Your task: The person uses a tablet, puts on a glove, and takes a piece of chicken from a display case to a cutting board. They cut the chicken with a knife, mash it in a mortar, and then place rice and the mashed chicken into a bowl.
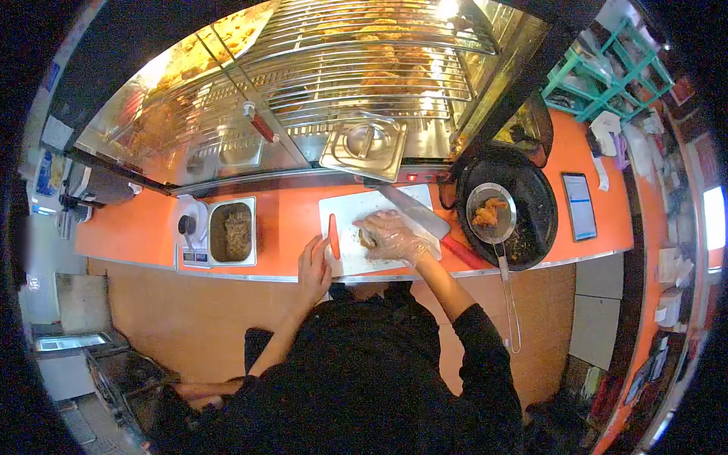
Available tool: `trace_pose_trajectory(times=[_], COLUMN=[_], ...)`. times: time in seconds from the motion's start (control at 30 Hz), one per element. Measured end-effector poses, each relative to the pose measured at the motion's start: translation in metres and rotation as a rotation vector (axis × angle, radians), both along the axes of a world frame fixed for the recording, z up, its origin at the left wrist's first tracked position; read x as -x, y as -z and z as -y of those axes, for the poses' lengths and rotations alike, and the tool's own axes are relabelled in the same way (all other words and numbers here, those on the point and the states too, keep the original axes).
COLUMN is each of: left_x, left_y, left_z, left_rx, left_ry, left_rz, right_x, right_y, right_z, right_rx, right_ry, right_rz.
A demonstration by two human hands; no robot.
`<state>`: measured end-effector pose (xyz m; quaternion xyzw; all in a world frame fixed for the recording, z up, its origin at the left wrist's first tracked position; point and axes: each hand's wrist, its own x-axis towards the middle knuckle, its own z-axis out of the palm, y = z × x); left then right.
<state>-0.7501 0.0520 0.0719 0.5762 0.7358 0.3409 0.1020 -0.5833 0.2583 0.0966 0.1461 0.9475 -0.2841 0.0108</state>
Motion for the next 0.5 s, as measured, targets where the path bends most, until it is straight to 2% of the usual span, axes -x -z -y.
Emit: trace_pose_trajectory(times=[0.17, 0.23, 0.5], left_x=[0.0019, 0.0019, 0.0011], left_y=[-0.0014, -0.0011, 0.0049], left_z=[-0.0004, 0.0002, -0.0028], left_rx=[-0.009, -0.008, -0.007], left_ry=[-0.007, -0.013, 0.010], left_rz=[0.026, 0.010, 0.048], right_x=[-0.0010, -0.0016, 0.0022], right_y=[0.0039, 0.0041, -0.0032], right_z=[-0.0019, -0.0001, 0.0023], right_rx=[-0.024, -0.037, -0.027], right_ry=[-0.028, 0.015, 0.021], right_rz=[0.033, -0.063, -0.069])
